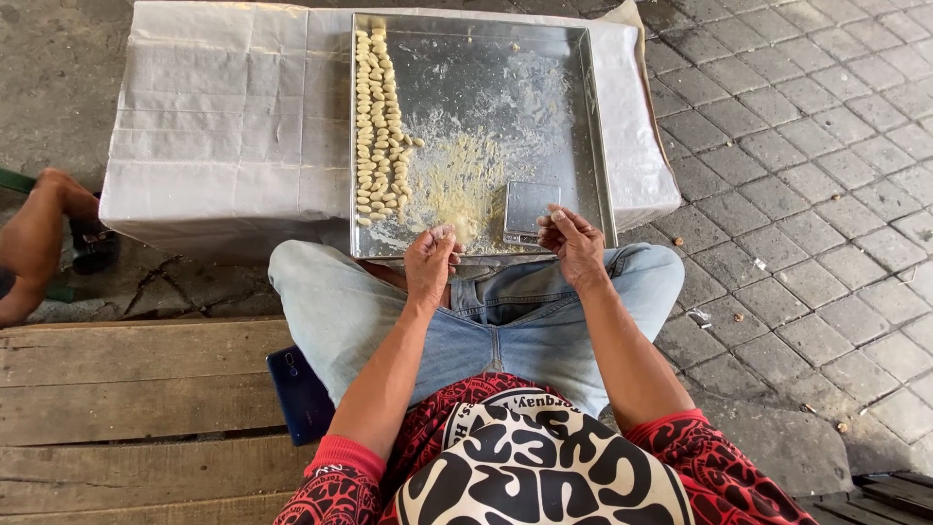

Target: The person is shaping small pieces of dough into balls and weighing each one on a digital scale before placing it in a tray.

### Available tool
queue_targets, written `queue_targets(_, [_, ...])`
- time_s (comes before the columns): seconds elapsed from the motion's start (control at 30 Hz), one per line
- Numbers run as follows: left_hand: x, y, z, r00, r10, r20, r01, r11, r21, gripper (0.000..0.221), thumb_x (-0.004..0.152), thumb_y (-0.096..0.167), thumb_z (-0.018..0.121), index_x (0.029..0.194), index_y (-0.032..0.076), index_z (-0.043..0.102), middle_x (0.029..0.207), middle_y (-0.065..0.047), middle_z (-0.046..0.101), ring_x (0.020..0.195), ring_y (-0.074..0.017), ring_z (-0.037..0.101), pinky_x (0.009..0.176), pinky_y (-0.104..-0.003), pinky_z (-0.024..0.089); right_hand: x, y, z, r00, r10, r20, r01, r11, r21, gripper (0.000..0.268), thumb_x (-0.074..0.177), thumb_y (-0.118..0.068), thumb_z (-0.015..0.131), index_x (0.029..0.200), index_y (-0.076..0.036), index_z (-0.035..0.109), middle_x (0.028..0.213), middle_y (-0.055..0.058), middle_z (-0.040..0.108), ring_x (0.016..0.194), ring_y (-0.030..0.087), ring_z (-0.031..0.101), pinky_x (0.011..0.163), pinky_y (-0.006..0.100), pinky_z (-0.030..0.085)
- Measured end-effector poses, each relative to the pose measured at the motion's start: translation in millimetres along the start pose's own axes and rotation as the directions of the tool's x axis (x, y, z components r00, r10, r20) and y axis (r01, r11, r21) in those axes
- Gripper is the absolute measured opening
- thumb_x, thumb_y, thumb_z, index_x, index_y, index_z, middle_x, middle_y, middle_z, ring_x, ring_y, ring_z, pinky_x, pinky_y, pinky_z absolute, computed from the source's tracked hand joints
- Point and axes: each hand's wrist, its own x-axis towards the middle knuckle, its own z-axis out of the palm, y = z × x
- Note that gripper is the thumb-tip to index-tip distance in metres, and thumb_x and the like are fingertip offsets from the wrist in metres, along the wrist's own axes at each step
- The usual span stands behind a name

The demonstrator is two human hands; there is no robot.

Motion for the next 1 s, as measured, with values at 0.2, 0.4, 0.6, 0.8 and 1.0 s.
queue_targets(0.2, [-6.4,8.7,1.8,1.000,0.027,0.005,-0.027,0.999,0.017,0.015,0.096,0.019,0.069,0.107,0.009,0.073,0.074,-0.011,0.076,0.054,-0.0093,0.067,0.044,-0.017,0.051,2.1,3.6,-3.1,1.000,0.009,-0.014,-0.009,1.000,0.029,0.023,0.093,-0.009,0.078,0.114,-0.004,0.075,0.093,0.021,0.078,0.073,0.024,0.078,0.067,0.035,0.069])
queue_targets(0.4, [0.9,-5.8,-1.9,0.999,0.042,0.018,-0.043,0.999,0.029,0.019,0.096,0.017,0.069,0.112,0.009,0.074,0.074,-0.011,0.076,0.055,-0.0091,0.067,0.044,-0.017,0.052,-7.8,-7.6,7.8,1.000,-0.001,-0.016,0.001,1.000,0.016,0.027,0.090,-0.005,0.078,0.116,-0.004,0.073,0.098,0.019,0.078,0.076,0.025,0.079,0.068,0.035,0.069])
queue_targets(0.6, [4.4,-11.7,-3.1,0.999,0.040,0.017,-0.040,0.998,0.038,0.020,0.096,0.018,0.069,0.113,0.011,0.075,0.074,-0.009,0.076,0.055,-0.0087,0.067,0.045,-0.017,0.052,3.9,7.4,-3.5,0.997,0.005,-0.079,-0.004,1.000,0.005,0.012,0.091,-0.012,0.081,0.098,-0.005,0.076,0.085,0.019,0.077,0.069,0.026,0.078,0.062,0.036,0.068])
queue_targets(0.8, [-5.3,6.9,-0.2,1.000,0.016,0.003,-0.016,0.998,0.054,0.017,0.095,0.016,0.070,0.110,0.009,0.075,0.073,-0.011,0.076,0.055,-0.0112,0.067,0.046,-0.020,0.052,-10.3,-9.7,13.9,0.997,0.015,-0.073,-0.018,0.999,-0.044,0.015,0.090,-0.012,0.079,0.101,-0.003,0.076,0.088,0.017,0.078,0.068,0.023,0.078,0.061,0.033,0.067])
queue_targets(1.0, [-11.3,14.2,5.1,1.000,0.016,-0.027,-0.013,0.995,0.100,0.016,0.096,0.018,0.069,0.107,0.009,0.075,0.074,-0.012,0.075,0.058,-0.0128,0.066,0.049,-0.022,0.052,10.8,19.8,-8.6,0.986,-0.017,-0.167,0.011,0.999,-0.036,0.016,0.083,-0.011,0.087,0.088,-0.003,0.075,0.073,0.018,0.073,0.056,0.024,0.074,0.053,0.037,0.065])
